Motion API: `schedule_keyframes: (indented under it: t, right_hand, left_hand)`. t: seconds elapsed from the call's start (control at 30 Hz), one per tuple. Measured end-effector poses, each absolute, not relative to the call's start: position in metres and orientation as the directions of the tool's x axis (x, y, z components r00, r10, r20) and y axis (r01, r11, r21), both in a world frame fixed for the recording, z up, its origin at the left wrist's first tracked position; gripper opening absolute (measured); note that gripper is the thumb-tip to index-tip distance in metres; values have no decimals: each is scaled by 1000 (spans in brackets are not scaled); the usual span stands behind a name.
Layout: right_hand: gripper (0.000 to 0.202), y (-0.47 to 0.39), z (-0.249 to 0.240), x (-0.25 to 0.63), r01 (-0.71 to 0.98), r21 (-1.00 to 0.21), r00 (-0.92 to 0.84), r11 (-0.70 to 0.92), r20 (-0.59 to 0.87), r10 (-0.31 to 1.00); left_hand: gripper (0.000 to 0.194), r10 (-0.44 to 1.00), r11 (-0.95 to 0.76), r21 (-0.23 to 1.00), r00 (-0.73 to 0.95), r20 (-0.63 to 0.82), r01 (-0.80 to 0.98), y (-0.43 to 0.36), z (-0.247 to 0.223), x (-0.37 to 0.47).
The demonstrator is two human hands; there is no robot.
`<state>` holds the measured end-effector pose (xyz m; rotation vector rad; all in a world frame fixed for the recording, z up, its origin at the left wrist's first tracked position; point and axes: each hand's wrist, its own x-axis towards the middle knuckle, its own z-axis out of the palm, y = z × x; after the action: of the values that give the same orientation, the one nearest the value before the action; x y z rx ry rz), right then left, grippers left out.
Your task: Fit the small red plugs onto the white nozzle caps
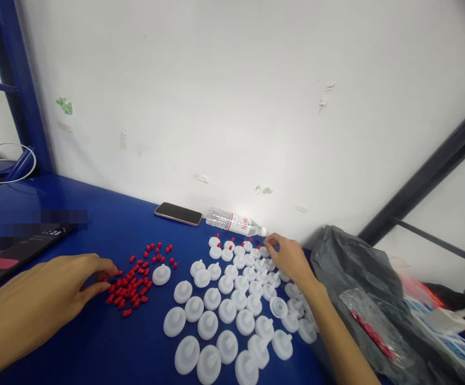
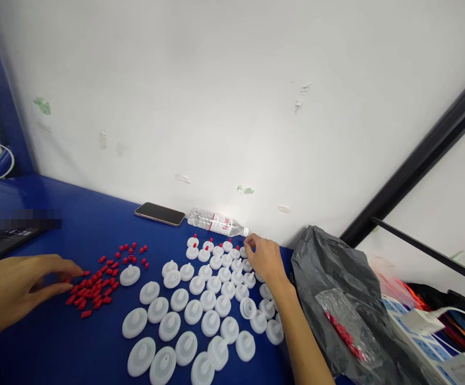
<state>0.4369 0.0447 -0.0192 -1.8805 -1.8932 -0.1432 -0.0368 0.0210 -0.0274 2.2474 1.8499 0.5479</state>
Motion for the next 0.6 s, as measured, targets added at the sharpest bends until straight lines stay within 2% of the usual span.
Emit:
schedule_keyframes:
  t: [0.1, 0.27, 0.6]
  right_hand:
    - [22, 42, -16, 438, 965, -240, 0, 104, 397, 918]
    - [24, 40, -15, 438, 942, -251, -111, 225, 400, 910]
    - [19, 40, -12, 427, 877, -399, -80, 268, 429, 900]
  left_hand:
    - [36, 973, -229, 315, 209, 96, 921, 23, -28, -36]
    - [40, 971, -233, 313, 237, 26, 921, 21, -22, -36]
    - [48, 969, -218, 339, 162, 184, 915, 15, -13, -32]
